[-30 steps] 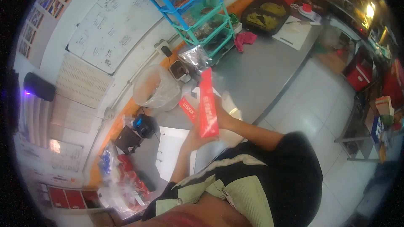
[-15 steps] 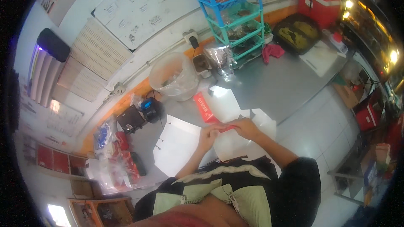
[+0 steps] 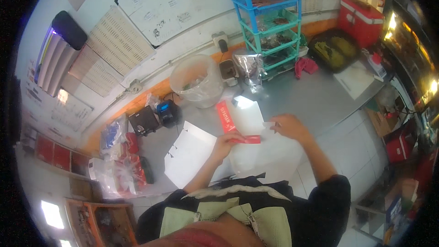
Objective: The person assembles flat-packed cardboard boxes on a metal counter. They fold the box flaps, insert red printed inserts, and stack the finished boxes. The person then carries the stack to a nearby desk and places it on top of other boxes.
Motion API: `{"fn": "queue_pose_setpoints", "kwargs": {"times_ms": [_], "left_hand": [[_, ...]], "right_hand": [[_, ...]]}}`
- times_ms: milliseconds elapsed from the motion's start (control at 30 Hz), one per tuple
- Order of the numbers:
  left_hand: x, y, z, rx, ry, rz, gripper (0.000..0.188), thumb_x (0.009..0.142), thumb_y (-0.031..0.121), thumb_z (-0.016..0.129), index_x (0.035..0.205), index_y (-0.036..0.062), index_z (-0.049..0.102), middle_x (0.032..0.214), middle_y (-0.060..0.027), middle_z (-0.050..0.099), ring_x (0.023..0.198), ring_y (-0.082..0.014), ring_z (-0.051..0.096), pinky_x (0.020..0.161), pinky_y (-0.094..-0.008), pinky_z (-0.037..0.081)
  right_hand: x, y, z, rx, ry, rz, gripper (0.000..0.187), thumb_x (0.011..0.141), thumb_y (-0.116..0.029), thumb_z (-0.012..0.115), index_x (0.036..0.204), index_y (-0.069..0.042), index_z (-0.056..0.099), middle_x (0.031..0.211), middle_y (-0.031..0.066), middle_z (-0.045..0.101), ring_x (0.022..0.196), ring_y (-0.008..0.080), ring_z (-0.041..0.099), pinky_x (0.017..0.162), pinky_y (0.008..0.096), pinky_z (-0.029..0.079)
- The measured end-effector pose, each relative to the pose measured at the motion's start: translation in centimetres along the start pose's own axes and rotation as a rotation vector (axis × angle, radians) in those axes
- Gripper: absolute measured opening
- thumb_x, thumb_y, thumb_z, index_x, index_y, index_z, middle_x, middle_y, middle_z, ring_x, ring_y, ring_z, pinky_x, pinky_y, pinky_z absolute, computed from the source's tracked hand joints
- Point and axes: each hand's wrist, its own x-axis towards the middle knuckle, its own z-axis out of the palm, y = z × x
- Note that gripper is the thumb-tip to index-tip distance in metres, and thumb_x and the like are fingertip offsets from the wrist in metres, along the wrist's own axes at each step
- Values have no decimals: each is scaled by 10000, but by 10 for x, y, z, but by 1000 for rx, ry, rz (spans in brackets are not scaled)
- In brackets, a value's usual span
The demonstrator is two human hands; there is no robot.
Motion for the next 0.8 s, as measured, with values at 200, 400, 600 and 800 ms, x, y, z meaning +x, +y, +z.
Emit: {"fn": "queue_pose_setpoints", "kwargs": {"times_ms": [200, 400, 600, 800], "left_hand": [[11, 36, 25, 183, 355, 282, 254, 731, -113, 577, 892, 36, 706, 1137, -117, 592, 1112, -270, 583, 975, -334, 444], [11, 70, 39, 360, 230, 456, 361, 717, -61, 631, 1058, 38, 569, 1153, -143, 513, 1082, -317, 568, 951, -367, 465], [6, 29, 2, -206, -423, -274, 811, 873, 222, 745, 1504, 78, 257, 1409, -102, 456, 1325, -205, 437, 1109, -386, 383], [16, 19, 2, -491, -132, -542, 825, 912, 427, 658, 1524, 66, 239, 1425, -111, 472, 1347, -226, 461, 1156, -396, 339]], "right_hand": [[17, -72, -38, -62, -84, -164, 261, 846, -156, 697, 1091, -65, 693, 964, 135, 670, 866, 319, 666, 725, 401, 524], [17, -92, -15, 192, 167, -38, 143, 838, -74, 691, 971, -23, 707, 839, 133, 651, 757, 344, 638, 672, 423, 507], [8, -65, -2, 398, 259, 131, 181, 802, -94, 747, 961, -16, 709, 875, 122, 682, 815, 309, 645, 758, 405, 509], [14, -65, -18, 169, 304, -54, 462, 728, -233, 816, 1135, -65, 674, 1268, 145, 618, 1245, 377, 513, 1073, 514, 355]]}}
